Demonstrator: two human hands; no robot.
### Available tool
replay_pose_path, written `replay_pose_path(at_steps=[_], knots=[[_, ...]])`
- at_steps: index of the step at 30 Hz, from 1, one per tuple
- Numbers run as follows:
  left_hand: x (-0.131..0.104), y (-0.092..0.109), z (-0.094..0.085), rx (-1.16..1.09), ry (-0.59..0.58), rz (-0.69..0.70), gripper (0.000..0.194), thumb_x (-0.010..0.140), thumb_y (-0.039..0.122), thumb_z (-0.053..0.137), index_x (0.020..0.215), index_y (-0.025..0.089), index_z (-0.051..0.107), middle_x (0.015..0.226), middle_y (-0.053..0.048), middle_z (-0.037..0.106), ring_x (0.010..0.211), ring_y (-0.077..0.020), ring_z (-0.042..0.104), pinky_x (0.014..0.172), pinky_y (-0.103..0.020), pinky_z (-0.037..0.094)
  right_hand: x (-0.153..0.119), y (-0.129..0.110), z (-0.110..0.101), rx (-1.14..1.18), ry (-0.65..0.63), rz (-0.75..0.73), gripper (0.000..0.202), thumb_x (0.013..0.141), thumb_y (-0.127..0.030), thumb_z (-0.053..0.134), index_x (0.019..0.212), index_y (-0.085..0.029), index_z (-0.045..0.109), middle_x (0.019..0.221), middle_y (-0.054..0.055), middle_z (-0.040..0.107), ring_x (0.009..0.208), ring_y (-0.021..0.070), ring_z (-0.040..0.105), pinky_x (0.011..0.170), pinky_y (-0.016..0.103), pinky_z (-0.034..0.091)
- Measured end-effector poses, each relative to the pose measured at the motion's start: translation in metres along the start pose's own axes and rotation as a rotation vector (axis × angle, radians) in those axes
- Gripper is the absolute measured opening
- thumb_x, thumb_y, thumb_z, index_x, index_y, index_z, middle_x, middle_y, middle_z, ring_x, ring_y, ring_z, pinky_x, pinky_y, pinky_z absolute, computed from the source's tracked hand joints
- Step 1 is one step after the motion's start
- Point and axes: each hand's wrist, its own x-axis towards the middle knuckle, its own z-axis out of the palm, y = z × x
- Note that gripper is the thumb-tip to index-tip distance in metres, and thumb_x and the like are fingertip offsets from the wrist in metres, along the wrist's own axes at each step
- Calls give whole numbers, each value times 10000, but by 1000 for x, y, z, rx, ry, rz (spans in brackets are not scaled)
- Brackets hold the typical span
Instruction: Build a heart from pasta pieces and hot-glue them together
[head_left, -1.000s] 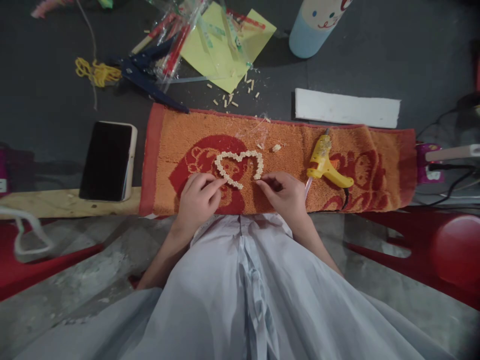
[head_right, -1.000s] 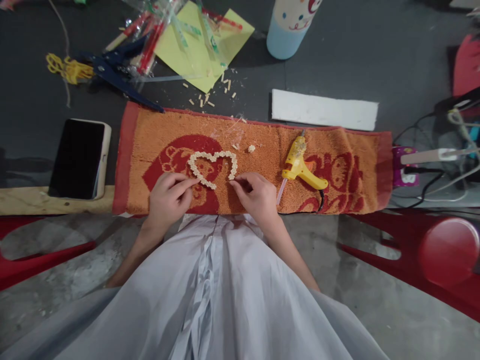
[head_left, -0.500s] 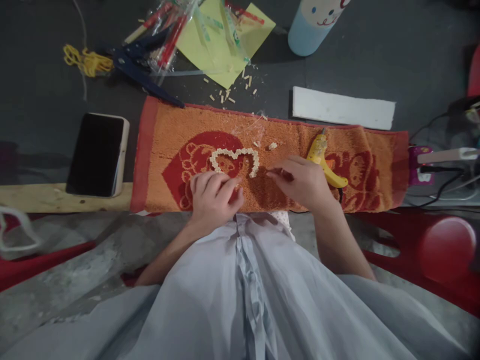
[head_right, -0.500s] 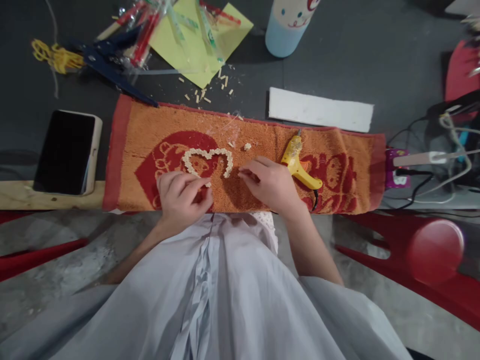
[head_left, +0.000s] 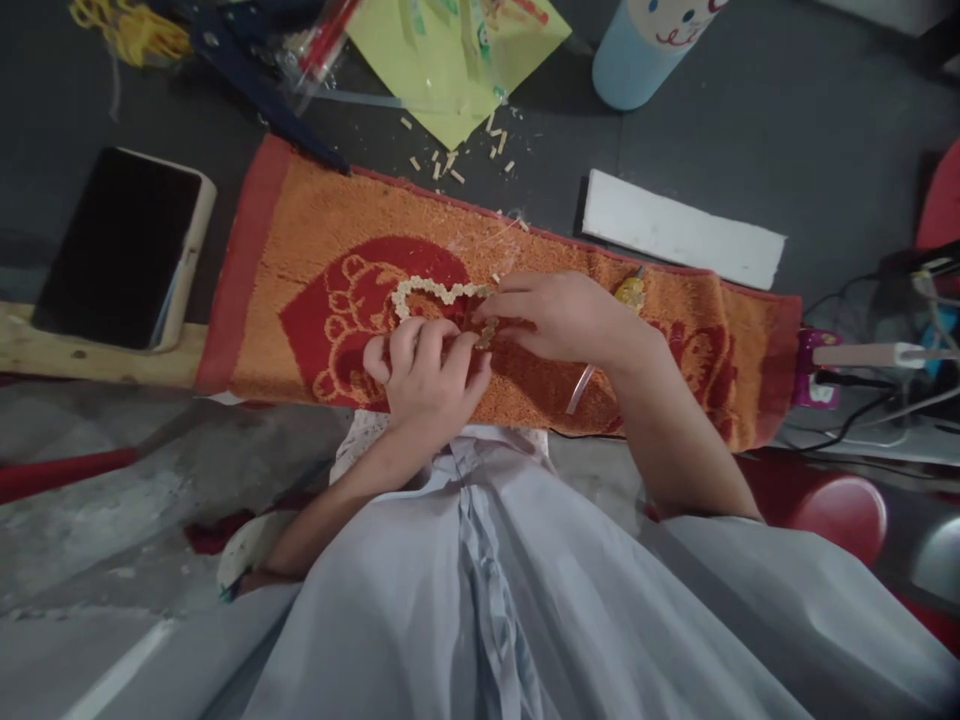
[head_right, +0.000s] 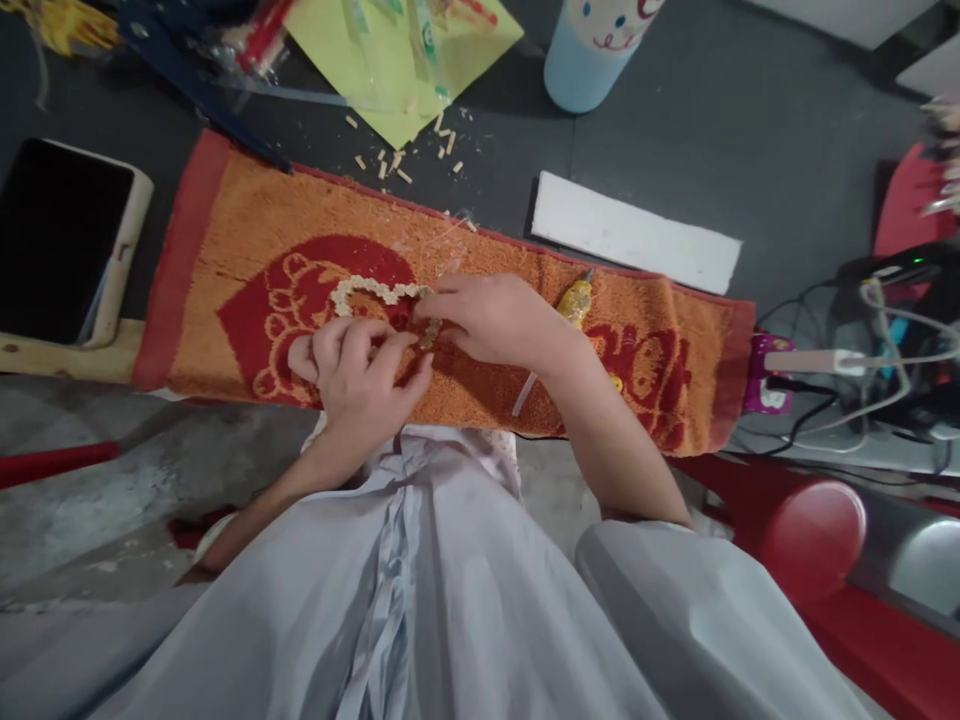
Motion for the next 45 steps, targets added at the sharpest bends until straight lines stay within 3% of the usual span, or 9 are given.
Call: replay_pose_path(at_steps=[6,14,23,45], knots=[[0,-1,2,46,49,42,100,908,288,665,957,212,707,1005,-82,692,1074,-299,569,946,-507,350,1,2,3,44,18,-11,250,863,-117,547,954,-224,754,930,37,702,816,186,605,666,292,356],[0,-2,7,-85,-41,-54,102,912,264,643,970,253,726,1067,-63,704,1144,-313,547,1014,-552,337,2,4,8,126,25,-13,237,887,-124,528,943,-210,741,992,52,681,874,186,612,733,282,410],[3,-3,5,-77,-66,-15,145,917,217,615,988,268,731,1087,-65,704,1163,-309,553,1036,-595,354,4,6,8,172,24,-67,239,915,-130,493,860,-206,713,904,52,654,887,196,599,777,294,435],[2,-2,7,-58,-44,-19,120,914,219,625,967,267,722,1065,-51,709,1139,-303,579,1063,-606,285,2,6,12,170,45,-77,230,915,-136,498,891,-206,716,933,56,666,884,197,602,778,297,440]])
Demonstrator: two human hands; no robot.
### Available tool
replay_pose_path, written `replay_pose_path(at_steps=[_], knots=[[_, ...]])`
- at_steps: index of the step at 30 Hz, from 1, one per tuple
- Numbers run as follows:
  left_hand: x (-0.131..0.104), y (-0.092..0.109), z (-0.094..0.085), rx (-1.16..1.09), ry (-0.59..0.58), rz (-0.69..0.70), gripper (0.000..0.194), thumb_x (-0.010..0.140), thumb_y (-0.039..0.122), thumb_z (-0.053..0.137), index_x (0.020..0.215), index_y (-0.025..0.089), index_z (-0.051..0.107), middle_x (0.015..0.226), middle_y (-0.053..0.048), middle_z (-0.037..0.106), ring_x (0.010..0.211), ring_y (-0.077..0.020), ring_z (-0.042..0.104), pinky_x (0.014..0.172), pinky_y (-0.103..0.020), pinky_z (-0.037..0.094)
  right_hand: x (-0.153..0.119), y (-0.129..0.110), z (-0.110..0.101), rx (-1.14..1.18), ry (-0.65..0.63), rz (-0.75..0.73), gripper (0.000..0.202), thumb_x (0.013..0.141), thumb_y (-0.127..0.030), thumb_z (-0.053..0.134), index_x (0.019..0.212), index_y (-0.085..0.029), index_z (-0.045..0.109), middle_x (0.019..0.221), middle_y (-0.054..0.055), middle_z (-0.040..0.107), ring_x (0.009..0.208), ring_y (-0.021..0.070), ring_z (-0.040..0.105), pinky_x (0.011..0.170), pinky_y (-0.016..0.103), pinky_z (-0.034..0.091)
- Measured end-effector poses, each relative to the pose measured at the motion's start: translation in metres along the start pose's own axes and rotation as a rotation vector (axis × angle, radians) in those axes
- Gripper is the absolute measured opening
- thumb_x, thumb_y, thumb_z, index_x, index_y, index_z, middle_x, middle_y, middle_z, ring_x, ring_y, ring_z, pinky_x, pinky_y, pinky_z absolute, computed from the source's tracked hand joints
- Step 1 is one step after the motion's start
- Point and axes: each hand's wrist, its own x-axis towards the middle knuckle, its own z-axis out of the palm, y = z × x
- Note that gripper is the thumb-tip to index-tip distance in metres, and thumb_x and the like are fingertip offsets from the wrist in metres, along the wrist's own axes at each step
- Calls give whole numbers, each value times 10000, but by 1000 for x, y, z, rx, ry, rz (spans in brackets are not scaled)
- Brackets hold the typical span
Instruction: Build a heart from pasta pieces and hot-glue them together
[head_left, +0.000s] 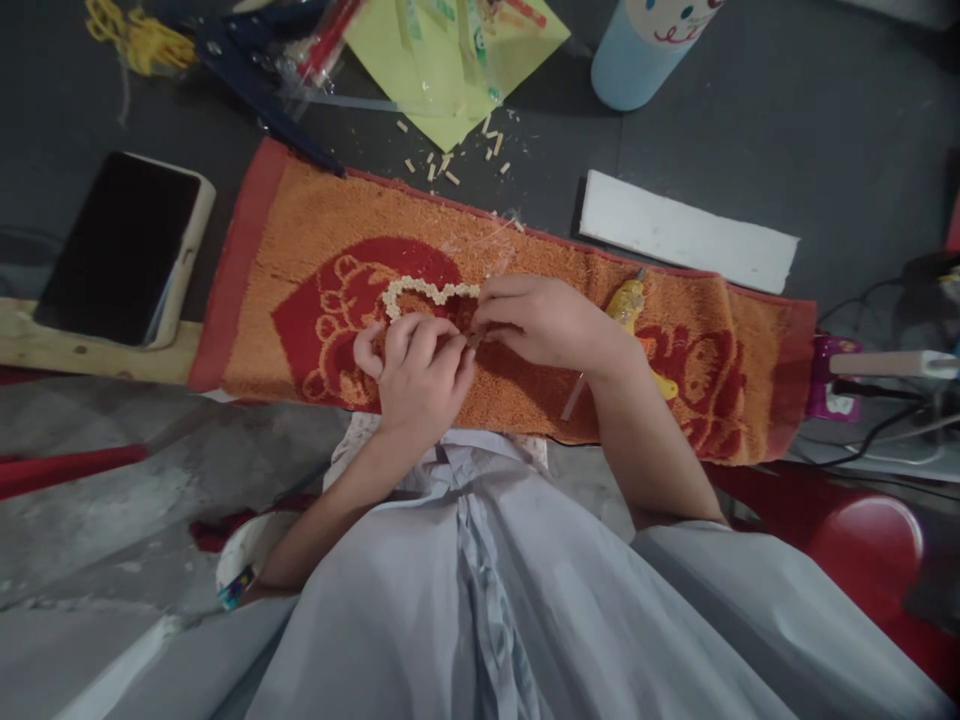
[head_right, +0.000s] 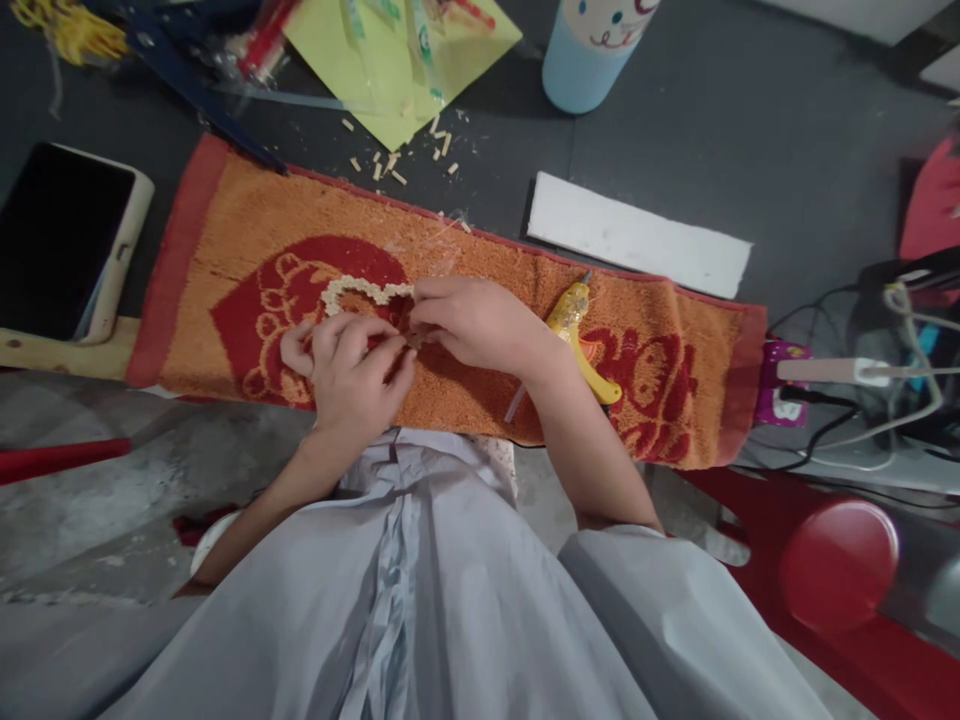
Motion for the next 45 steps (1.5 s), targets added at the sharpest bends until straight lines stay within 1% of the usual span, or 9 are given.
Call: replay_pose_path(at_steps=[5,10,16,19,22,24,30,38,45], knots=[[-1,1,1,-5,27,-28,101,888,265,672,972,263,729,1052,-60,699,1135,-316,575,1070,-608,271,-5,0,-5,-6,33,29,280,871,-98,516,1039,-204,714,1036,68,679,966,215,629,823,307,470],[-2,1,2,43,62,-9,107,897,297,678,989,270,724,1031,-54,704,1113,-310,586,1052,-596,298,-8,5,-11,-29,90,123,400,829,-85,557,1183,-231,674,1120,71,684,1017,251,632,869,360,492],[-3,1,1,52,62,5,110,909,291,669,997,252,722,1037,-60,705,1106,-302,592,1054,-576,323,-13,1,-9,-53,182,309,263,845,-141,629,1083,-234,694,971,69,716,903,264,644,821,392,492],[-3,1,1,77,63,11,102,913,292,661,982,250,724,1034,-54,707,1105,-293,595,1058,-559,311,-18,-11,-9,-50,165,397,192,851,-167,636,1022,-221,705,871,52,719,826,241,644,772,363,476],[-2,2,0,121,60,9,98,922,306,652,968,255,721,1033,-38,708,1102,-281,595,1054,-531,297,-23,-21,-11,-49,113,428,148,869,-196,612,978,-206,713,838,47,721,787,220,640,744,334,450],[-2,3,-1,137,59,12,97,926,315,648,965,261,719,1031,-30,712,1099,-278,596,1047,-521,290,-24,-24,-13,-62,78,402,180,881,-192,584,1001,-203,718,867,49,731,788,212,639,736,321,433],[-2,3,-1,87,42,2,94,922,287,638,944,247,720,1032,-50,719,1093,-276,587,1054,-527,272,-13,-25,-14,-164,-58,224,329,927,-186,507,1191,-239,696,1047,48,756,875,206,647,706,293,381],[-3,1,0,105,58,27,66,920,269,626,911,241,684,1024,-30,693,1077,-255,571,1056,-512,273,10,-26,-22,-401,-277,113,295,934,-130,470,1064,-210,722,979,57,749,822,190,627,612,300,271],[-3,2,0,117,50,22,44,930,252,627,904,238,659,1043,-37,706,1109,-261,586,1046,-543,305,21,-15,-25,-437,-372,-55,275,945,-112,448,1026,-171,705,983,62,726,762,166,582,606,304,221]])
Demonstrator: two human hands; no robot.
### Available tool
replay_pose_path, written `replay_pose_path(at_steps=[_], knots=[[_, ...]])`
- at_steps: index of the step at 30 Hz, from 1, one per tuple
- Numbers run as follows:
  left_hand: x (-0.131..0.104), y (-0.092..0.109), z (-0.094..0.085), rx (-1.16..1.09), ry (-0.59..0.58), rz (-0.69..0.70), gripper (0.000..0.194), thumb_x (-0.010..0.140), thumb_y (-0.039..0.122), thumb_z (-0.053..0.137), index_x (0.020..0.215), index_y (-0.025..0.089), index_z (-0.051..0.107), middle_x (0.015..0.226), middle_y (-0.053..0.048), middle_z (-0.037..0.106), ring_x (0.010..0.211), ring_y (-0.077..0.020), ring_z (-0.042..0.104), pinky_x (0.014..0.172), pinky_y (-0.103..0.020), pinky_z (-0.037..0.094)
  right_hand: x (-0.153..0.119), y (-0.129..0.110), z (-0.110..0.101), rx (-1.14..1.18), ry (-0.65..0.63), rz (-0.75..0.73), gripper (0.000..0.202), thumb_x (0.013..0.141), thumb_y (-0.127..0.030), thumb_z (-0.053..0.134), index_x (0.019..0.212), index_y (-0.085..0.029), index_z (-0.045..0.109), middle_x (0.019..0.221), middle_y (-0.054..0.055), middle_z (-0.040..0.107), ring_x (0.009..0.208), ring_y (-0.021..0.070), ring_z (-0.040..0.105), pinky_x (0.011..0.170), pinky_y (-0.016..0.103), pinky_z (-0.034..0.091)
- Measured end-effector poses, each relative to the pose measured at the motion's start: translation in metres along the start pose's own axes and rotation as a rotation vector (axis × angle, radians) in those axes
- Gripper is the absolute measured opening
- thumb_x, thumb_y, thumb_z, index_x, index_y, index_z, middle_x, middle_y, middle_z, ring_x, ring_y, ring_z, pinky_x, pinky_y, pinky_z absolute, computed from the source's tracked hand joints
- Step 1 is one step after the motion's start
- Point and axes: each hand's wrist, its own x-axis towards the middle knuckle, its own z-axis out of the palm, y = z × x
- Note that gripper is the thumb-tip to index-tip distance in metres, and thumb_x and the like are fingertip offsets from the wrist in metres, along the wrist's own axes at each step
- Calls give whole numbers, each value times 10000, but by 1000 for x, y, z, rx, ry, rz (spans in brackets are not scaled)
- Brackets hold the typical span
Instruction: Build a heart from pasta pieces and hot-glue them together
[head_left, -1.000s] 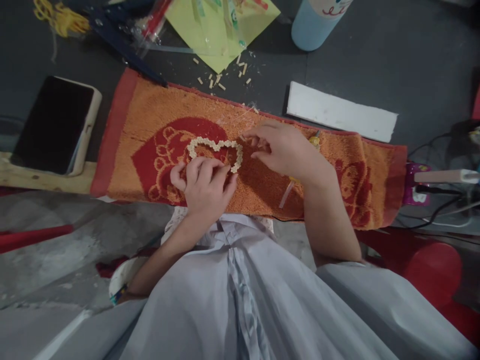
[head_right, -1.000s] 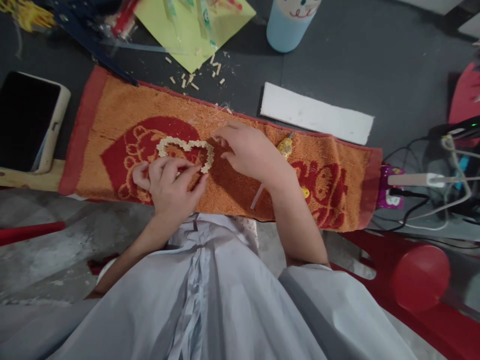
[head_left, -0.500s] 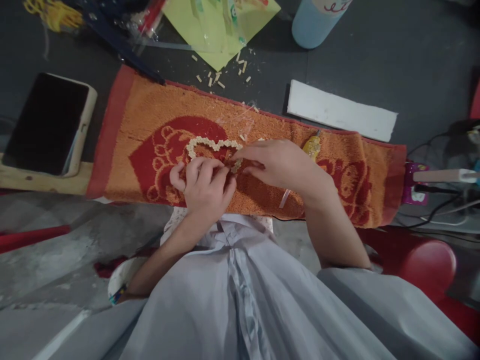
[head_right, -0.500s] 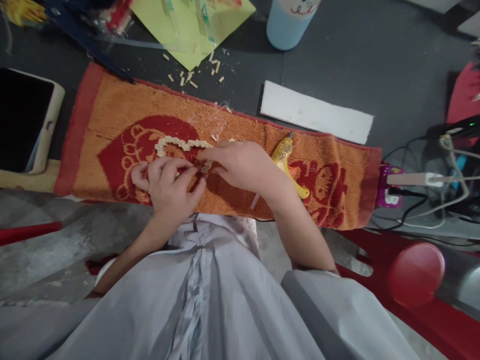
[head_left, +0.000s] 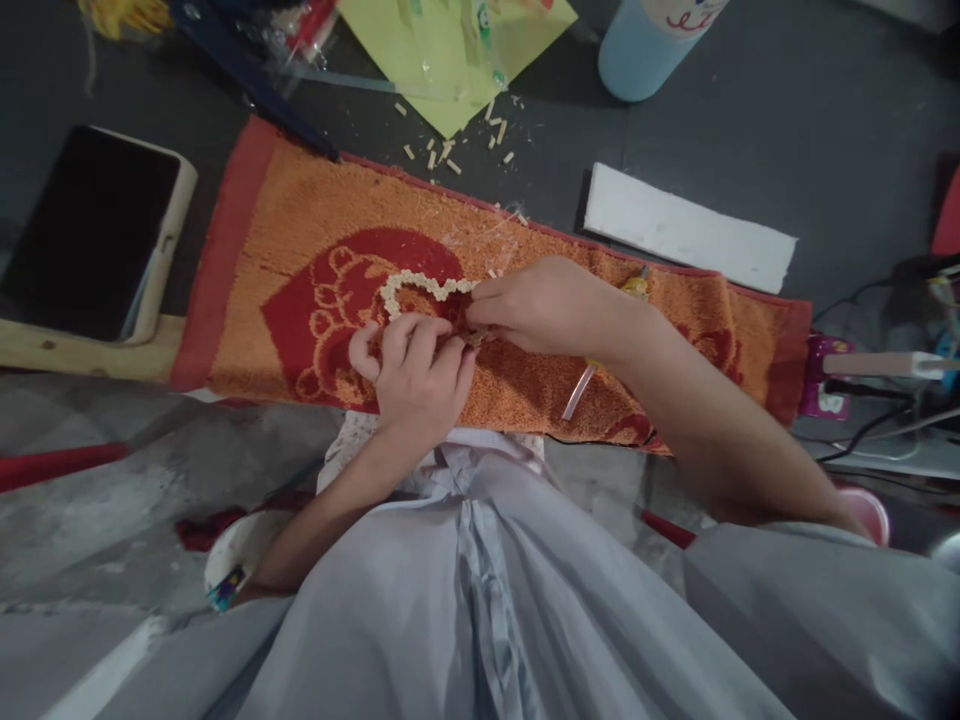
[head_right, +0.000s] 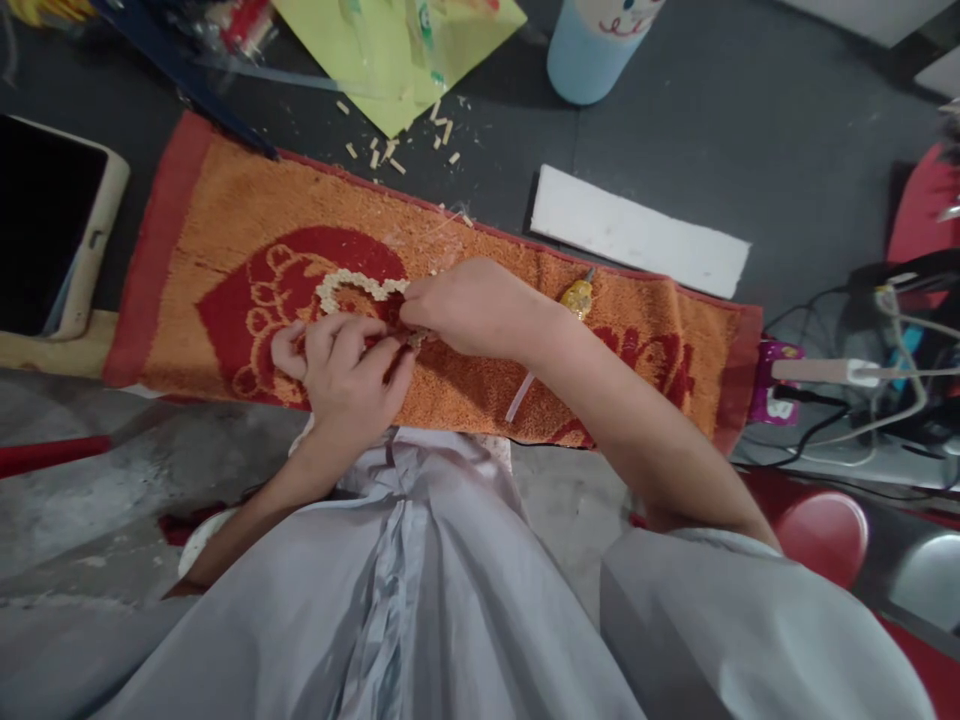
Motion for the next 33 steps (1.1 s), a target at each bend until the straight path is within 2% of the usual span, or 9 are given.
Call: replay_pose_path(at_steps=[8,13,19,26,33], knots=[[1,-1,2,6,15,12,89,937,254,623,851,240,642,999,-6,718,1093,-251,612,1034,-535,326,4,9,3,-7,-2,-121,271,1004,-182,421,1020,-155,690,988,85,713,754,180,571,595,321,190],[1,-1,3,-24,1,-2,68,932,249,632,868,241,654,1026,-16,726,1121,-257,607,1045,-532,297,6,7,-1,-13,-85,-110,278,1014,-182,414,1051,-155,689,1038,100,712,796,199,583,605,330,200],[0,-1,4,-51,-13,-24,81,932,244,627,862,243,668,1027,-21,727,1125,-261,607,1062,-542,266,8,6,-4,-10,-123,-112,312,1009,-167,392,1099,-141,690,1053,113,708,804,203,587,613,329,222],[0,-1,2,-130,-55,-93,75,921,261,624,884,249,689,1068,-44,719,1160,-290,595,1085,-572,247,6,6,-5,-60,-74,-105,283,988,-170,426,1103,-128,682,1028,113,711,769,192,595,593,321,212],[0,-1,0,-112,-61,-96,88,927,296,628,905,248,699,1074,-61,715,1143,-298,586,1065,-573,263,5,6,-11,-41,-71,-107,303,976,-181,424,1138,-142,678,1092,108,715,828,186,635,634,303,320]])
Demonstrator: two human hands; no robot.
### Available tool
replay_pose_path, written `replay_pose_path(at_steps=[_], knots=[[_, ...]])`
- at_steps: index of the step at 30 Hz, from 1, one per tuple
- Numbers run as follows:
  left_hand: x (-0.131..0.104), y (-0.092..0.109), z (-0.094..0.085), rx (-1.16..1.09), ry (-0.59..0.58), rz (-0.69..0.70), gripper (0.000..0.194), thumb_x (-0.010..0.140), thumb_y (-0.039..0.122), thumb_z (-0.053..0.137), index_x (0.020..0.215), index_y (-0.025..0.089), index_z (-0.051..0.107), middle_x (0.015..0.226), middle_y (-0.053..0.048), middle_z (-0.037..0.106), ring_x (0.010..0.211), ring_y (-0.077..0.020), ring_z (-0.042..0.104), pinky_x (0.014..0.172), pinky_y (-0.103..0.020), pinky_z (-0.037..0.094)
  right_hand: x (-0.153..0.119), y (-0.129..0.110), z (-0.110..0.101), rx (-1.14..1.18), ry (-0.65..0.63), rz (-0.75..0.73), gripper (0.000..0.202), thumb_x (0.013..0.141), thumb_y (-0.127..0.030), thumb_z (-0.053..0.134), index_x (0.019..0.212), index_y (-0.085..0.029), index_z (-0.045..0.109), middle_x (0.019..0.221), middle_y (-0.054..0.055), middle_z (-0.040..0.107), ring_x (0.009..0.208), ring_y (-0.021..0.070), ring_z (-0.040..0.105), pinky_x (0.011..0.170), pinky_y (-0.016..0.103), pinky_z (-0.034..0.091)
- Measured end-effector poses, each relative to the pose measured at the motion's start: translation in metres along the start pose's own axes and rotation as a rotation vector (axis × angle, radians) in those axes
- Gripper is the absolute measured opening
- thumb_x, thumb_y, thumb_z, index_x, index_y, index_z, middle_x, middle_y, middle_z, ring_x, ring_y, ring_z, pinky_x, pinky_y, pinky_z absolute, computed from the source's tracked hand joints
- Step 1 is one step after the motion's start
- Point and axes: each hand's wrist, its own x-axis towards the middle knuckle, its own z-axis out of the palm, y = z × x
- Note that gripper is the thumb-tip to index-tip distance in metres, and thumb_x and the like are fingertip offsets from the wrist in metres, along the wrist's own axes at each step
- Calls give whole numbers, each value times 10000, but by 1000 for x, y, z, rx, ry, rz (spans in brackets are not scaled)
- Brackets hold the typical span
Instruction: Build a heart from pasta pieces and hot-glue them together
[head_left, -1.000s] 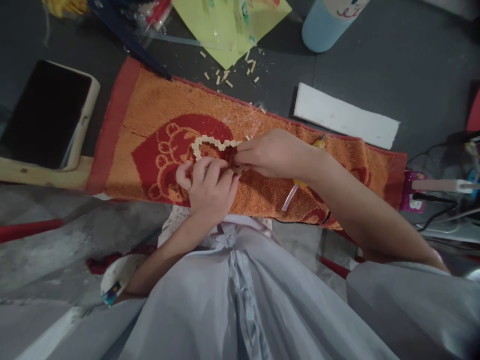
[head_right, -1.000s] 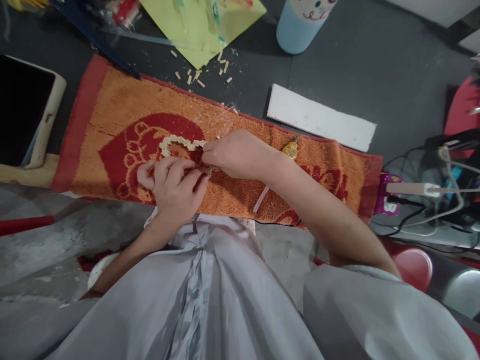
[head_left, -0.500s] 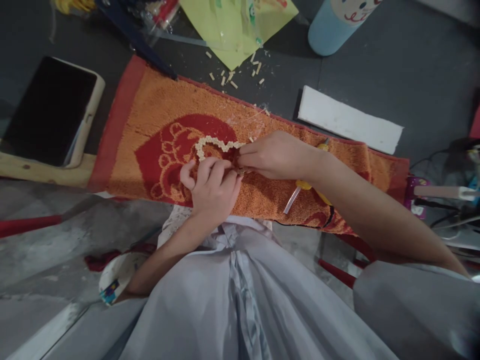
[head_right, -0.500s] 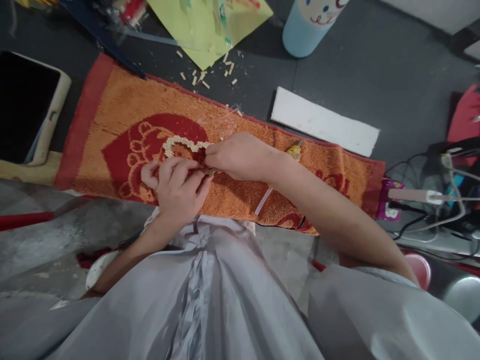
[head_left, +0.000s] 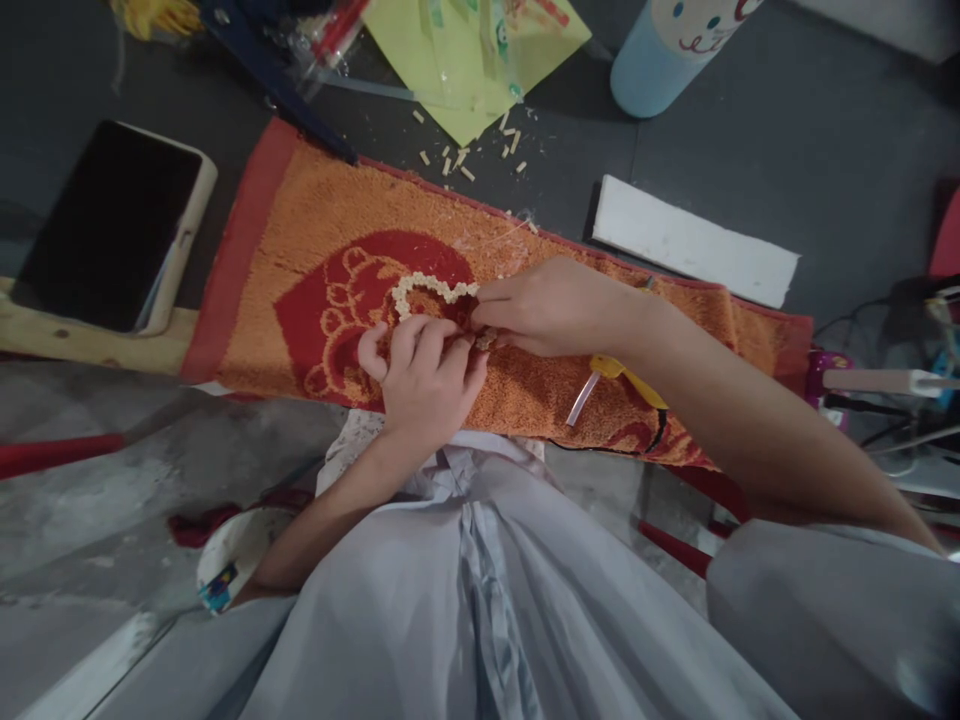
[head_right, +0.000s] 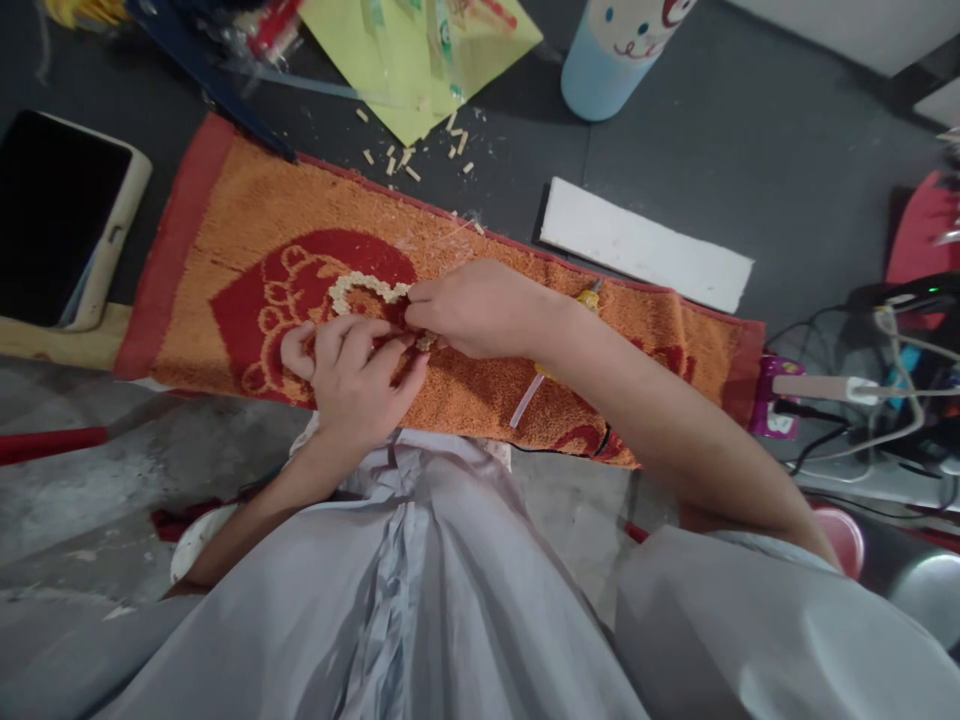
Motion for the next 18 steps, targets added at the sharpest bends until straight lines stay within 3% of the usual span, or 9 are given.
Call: replay_pose_path(at_steps=[5,8,13,18], knots=[[-1,2,-4,31,10,15,96,924,305,638,981,270,707,1060,-49,722,1124,-284,596,1060,-560,293,-20,10,-11,96,111,141,380,857,-128,547,1219,-164,656,1239,98,699,1047,259,662,745,320,407],[-2,2,-10,13,20,13,131,914,302,651,1026,281,715,1054,-46,721,1112,-282,600,1066,-560,295,-38,10,-10,148,150,349,394,877,-183,566,1263,-179,644,1102,92,744,941,259,680,721,324,413],[-6,-9,-21,-38,-2,19,229,888,241,650,1093,297,736,1087,-64,708,1135,-286,576,1083,-530,353,-52,-21,8,239,233,638,408,960,-262,464,1327,-161,610,856,92,755,785,269,680,663,329,411],[-8,-27,-28,7,117,93,273,864,144,618,1041,309,746,1012,-46,707,1060,-247,608,1031,-463,432,-38,-58,25,417,217,794,515,970,-235,419,1464,-116,502,820,90,761,720,251,687,639,314,417]])
